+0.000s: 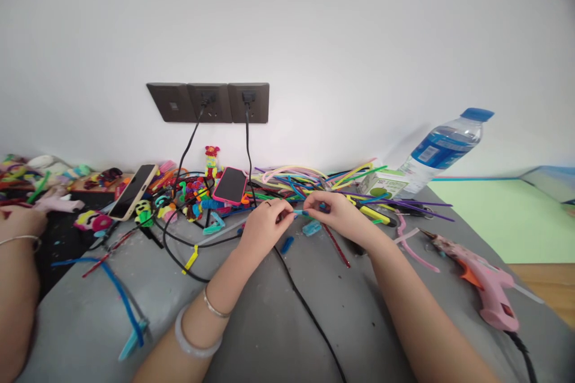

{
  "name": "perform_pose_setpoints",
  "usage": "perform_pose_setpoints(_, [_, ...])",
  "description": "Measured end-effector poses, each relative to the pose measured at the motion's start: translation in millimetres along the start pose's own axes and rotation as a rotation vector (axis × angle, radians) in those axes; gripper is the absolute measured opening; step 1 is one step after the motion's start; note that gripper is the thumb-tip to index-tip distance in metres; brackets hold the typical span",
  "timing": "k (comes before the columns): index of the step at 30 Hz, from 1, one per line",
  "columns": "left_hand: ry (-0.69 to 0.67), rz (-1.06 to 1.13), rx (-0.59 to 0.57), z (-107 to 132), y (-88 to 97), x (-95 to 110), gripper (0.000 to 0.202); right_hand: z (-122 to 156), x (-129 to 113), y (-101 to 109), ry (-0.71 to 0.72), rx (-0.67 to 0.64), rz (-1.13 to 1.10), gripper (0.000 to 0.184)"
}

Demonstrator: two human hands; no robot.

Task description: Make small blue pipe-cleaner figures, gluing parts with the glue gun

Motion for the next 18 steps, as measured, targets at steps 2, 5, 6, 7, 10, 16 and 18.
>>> perform_pose_setpoints(2, [0.001, 0.078, -0.028, 0, -3.7, -2, 0.007, 1, 6, 6, -0.014, 0.038, -0.013, 0.011])
perform_pose_setpoints(5, [-0.030, 0.048, -0.094, 1, -13.7, -1, 0.021, 1, 14, 12, -0.068, 0.080, -0.066, 0.013])
perform_pose_setpoints(6, [-0.037, 0.020, -0.117, 1, -17.4, -1, 0.024, 1, 17, 14, -0.085, 0.088, -0.081, 0.014])
perform_pose_setpoints(7, [-0.038, -0.007, -0.134, 2, -20.8, 0, 0.026, 1, 18, 15, -0.097, 0.097, -0.093, 0.015])
perform_pose_setpoints(10, [-0.022, -0.065, -0.161, 2, -27.8, 1, 0.023, 0, 19, 14, -0.106, 0.105, -0.134, 0.018])
perform_pose_setpoints(16, [0.001, -0.109, -0.147, 3, -31.9, 3, 0.019, -4, 23, 2, -0.115, 0.085, -0.211, 0.020])
perform_pose_setpoints(18, [0.001, -0.103, -0.147, 3, -32.7, 2, 0.018, -5, 27, 1, -0.122, 0.115, -0.204, 0.020])
Point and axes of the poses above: each hand's wrist, its own z-axis away from the middle knuckle, its own y-axis out of the back of the hand, x = y × z, the point moved 2 cm from there along -z, towards the middle knuckle, and after that the axes turned 12 degrees about z, right-handed, at the moved point
